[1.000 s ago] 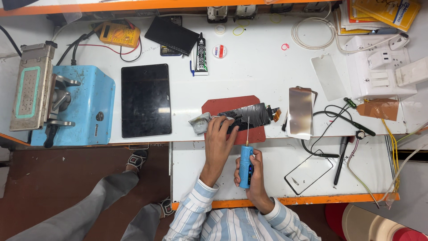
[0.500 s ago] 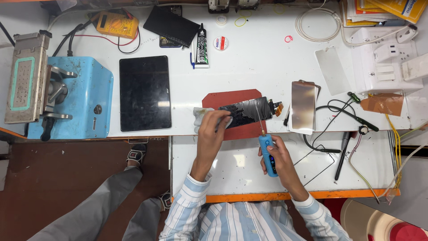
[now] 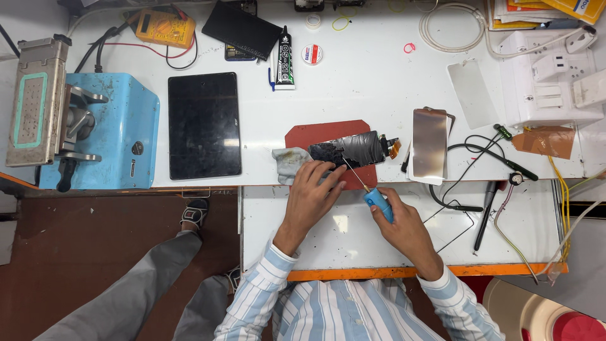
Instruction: The person uses a blue electric screwdriver to work on a black rectangular electronic component placed on a red mat. They repeatedly press and rotate the screwdriver tip against the component's surface while occasionally wiping it with a gray cloth. A second person briefly places a tablet on the table during the process.
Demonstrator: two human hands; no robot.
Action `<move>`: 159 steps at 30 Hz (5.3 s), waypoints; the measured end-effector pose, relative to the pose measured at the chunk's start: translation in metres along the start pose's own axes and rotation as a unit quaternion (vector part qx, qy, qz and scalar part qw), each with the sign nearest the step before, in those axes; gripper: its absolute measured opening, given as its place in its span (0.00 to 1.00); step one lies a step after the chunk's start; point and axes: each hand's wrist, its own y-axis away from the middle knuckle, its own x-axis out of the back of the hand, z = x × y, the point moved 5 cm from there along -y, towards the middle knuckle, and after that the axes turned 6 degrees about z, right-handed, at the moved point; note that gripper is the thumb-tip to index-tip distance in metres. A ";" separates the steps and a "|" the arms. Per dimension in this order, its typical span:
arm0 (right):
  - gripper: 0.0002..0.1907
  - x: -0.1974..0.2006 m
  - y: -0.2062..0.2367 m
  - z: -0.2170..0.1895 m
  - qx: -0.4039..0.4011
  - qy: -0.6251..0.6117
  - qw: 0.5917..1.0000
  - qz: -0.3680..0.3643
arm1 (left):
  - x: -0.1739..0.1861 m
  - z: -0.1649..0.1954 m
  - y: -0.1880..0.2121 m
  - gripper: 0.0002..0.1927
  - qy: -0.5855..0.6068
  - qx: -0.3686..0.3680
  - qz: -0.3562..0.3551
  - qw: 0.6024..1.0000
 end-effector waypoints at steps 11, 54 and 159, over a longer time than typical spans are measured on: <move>0.26 -0.019 0.029 0.017 0.111 -0.262 0.958 -0.046 | -0.026 -0.005 0.017 0.12 0.512 0.400 -0.068 0.757; 0.25 0.026 -0.016 -0.008 0.080 0.041 0.996 -0.003 | -0.018 0.000 0.009 0.19 -0.001 0.030 -0.058 0.998; 0.35 -0.009 0.027 -0.002 0.079 -0.276 0.952 -0.107 | -0.032 -0.023 0.010 0.08 0.589 0.420 -0.021 0.690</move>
